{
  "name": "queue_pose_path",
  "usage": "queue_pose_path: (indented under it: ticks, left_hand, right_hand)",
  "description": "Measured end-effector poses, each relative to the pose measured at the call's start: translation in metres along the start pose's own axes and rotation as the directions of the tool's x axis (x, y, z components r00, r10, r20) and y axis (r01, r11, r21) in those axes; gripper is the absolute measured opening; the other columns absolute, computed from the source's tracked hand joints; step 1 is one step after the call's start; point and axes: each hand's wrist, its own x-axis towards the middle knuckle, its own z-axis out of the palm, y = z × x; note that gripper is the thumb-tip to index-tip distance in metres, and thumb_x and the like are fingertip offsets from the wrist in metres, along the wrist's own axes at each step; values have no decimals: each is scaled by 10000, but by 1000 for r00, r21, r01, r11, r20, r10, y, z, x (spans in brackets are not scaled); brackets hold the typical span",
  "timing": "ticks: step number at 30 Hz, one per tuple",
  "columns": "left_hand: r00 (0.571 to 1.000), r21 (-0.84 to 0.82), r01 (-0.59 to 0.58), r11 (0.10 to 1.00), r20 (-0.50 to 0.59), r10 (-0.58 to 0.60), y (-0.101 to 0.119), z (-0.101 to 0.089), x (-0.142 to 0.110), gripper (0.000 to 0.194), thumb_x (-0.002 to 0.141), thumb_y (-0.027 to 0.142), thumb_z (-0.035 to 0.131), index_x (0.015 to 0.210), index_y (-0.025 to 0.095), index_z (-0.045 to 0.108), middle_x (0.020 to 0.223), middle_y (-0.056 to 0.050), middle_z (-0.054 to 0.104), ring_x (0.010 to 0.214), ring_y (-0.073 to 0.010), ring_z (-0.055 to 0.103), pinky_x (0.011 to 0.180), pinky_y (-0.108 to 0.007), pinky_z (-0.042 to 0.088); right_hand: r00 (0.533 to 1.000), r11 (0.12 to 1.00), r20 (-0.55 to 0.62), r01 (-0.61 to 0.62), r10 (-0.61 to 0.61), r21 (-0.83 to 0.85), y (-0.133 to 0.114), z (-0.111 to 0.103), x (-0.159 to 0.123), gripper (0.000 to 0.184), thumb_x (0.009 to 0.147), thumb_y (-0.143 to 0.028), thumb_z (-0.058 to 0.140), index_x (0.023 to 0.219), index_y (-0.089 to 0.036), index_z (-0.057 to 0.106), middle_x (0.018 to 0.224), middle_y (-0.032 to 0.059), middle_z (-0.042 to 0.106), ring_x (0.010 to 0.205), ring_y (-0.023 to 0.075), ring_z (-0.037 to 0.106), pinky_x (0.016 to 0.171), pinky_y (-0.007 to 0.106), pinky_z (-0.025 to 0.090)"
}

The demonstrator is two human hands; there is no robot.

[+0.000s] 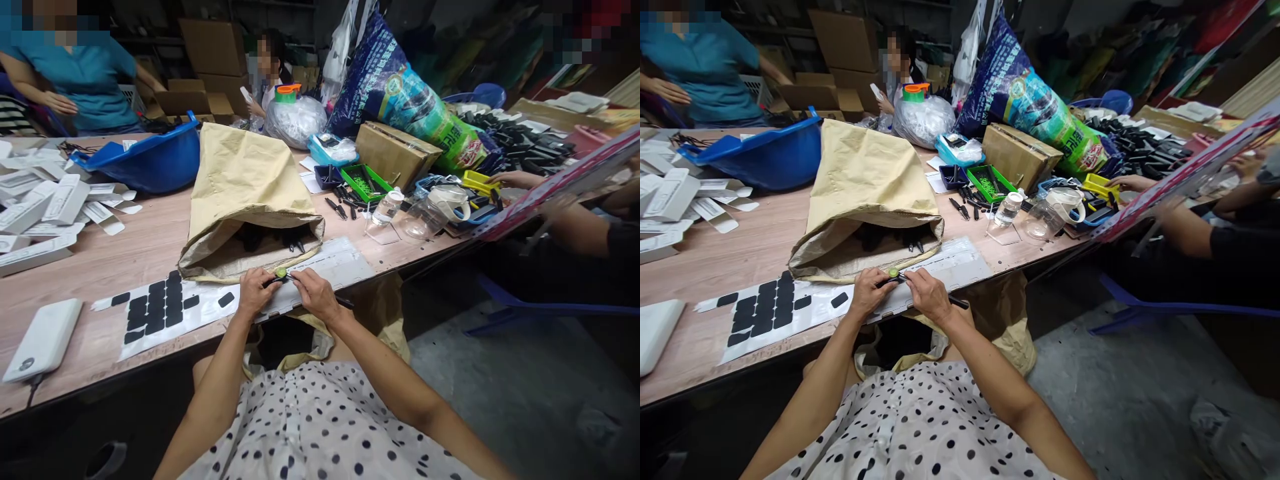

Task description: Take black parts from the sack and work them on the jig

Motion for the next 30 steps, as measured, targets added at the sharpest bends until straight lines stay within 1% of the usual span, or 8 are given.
queue_pose_path:
  ticks: [5, 10, 16, 19, 21, 23, 27, 30]
  left_hand:
    - [1000, 16, 14, 1000, 2, -14, 2, 0, 0, 121, 799, 321, 718, 881, 304, 806, 842, -38, 701, 922, -250, 585, 830, -385, 417]
    - [1000, 1, 16, 1000, -5, -16, 2, 1, 1, 150, 797, 336, 720, 911, 303, 812, 865, -42, 711, 929, -252, 594, 846, -396, 425]
    - [1000, 0, 20, 1000, -10, -20, 1, 1, 1, 133, 790, 320, 718, 886, 304, 809, 868, -40, 717, 939, -256, 596, 851, -400, 433]
    - [1000, 5, 17, 1000, -6, -17, 1, 1, 1, 140, 786, 313, 715, 893, 299, 804, 870, -42, 716, 945, -260, 595, 863, -402, 432]
    - [1000, 10, 15, 1000, -4, -15, 2, 1, 1, 143, 784, 316, 709, 895, 300, 798, 871, -42, 716, 945, -263, 593, 857, -401, 431]
    - [1000, 19, 15, 1000, -5, -15, 2, 2, 1, 147, 776, 316, 706, 894, 297, 790, 876, -42, 717, 942, -268, 591, 846, -400, 430]
    - [1000, 40, 15, 999, -9, -15, 5, 2, -1, 155, 752, 307, 715, 893, 284, 775, 882, -42, 715, 945, -277, 589, 853, -406, 424]
    - [1000, 44, 15, 999, -3, -15, 6, 1, -1, 154, 753, 298, 713, 896, 272, 767, 897, -47, 712, 950, -277, 587, 870, -408, 420]
  right_hand:
    - [997, 996, 68, -30, 36, -84, -2, -1, 2, 287, 1006, -258, 448, 1183, -270, 673, 975, 58, 653, 851, 174, 627, 749, 239, 507]
    - [998, 998, -35, -55, 54, -40, 2, -7, 3, 307, 1008, -238, 424, 1208, -246, 657, 1041, 70, 666, 935, 177, 634, 832, 249, 510]
    - [998, 995, 11, -61, 62, -74, 9, -8, -2, 281, 994, -240, 448, 1159, -261, 675, 976, 54, 667, 864, 173, 634, 772, 246, 508]
    - [996, 993, -30, -88, 86, -81, 17, -11, 1, 301, 1001, -238, 430, 1188, -252, 664, 1019, 62, 665, 917, 180, 631, 797, 250, 499]
    - [995, 989, -32, -98, 96, -109, 26, -15, 7, 306, 998, -232, 431, 1195, -259, 664, 1023, 60, 660, 906, 184, 621, 774, 255, 488]
    - [997, 984, 4, -79, 81, -159, 37, -19, 13, 298, 987, -221, 451, 1176, -268, 676, 1000, 57, 655, 885, 189, 604, 746, 265, 469]
    - [995, 969, 101, 25, 0, -245, 57, -24, 22, 242, 946, -199, 527, 1084, -258, 716, 936, 68, 651, 915, 221, 559, 762, 303, 430]
    - [994, 966, 104, 46, -20, -253, 65, -22, 22, 226, 928, -193, 554, 1072, -249, 719, 937, 76, 647, 935, 236, 529, 776, 324, 403]
